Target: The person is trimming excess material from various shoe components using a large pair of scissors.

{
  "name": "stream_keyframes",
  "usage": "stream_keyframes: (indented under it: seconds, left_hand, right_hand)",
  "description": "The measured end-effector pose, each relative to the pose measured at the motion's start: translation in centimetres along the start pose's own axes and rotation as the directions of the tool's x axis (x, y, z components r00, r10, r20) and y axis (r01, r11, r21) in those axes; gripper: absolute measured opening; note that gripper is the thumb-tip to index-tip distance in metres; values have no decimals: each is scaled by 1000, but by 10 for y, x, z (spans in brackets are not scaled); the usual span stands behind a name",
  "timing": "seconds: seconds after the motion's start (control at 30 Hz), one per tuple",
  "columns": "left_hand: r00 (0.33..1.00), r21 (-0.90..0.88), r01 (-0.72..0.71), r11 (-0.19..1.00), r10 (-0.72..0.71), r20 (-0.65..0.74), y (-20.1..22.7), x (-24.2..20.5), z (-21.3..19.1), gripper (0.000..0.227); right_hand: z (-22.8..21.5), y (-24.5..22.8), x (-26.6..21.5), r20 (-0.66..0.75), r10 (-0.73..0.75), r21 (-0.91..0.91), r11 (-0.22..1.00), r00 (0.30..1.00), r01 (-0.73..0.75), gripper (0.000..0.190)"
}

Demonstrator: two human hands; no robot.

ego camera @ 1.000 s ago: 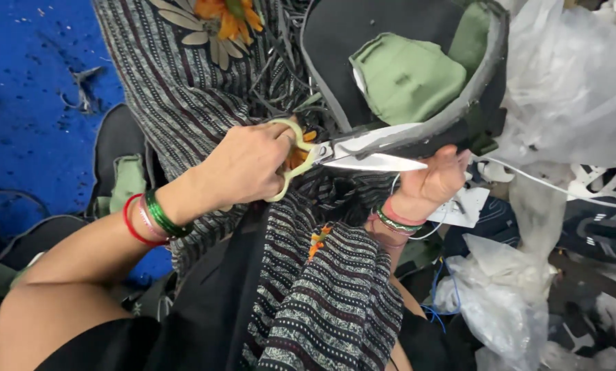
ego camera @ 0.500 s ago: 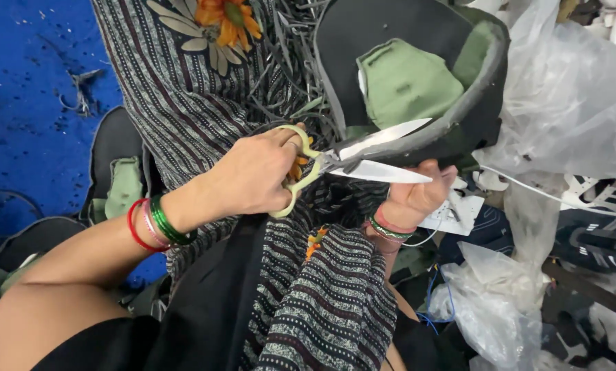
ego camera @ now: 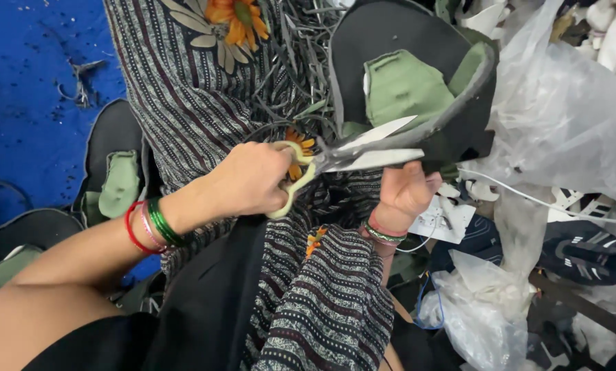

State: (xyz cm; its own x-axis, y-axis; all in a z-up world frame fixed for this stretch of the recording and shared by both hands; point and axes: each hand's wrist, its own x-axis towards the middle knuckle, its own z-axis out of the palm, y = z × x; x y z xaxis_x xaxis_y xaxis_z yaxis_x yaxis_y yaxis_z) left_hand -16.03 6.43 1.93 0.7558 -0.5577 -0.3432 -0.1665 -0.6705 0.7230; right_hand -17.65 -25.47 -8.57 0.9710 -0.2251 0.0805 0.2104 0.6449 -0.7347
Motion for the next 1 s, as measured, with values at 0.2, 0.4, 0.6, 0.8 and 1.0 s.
stream_keyframes:
  seconds: [0.2,0.4,0.6,0.8,1.0]
  left_hand:
    - [951,-20,-227,974,218,-218,5,0,0,38]
    - [986,-49,-107,993,100,-135,0,-1,9,27]
    - [998,-119,-13,993,7,-55,-6,-1,13,26]
    - [996,-37,-53,998,56,73,10,1,-28,33]
    - [979,-135,-184,974,194,60,8,9,-18,38]
  right_hand:
    - [1,-11,-2,47,26,19,999,999,-27,56]
    - [-5,0,-6,-101,59,59,997,993,-53,59]
    - [15,8,2,21,-44,-98,994,999,46,63]
    - [-10,-10,3,-75,-61,11,998,995,62,56]
    - [-27,3,-10,38,61,48,997,997,-63,58]
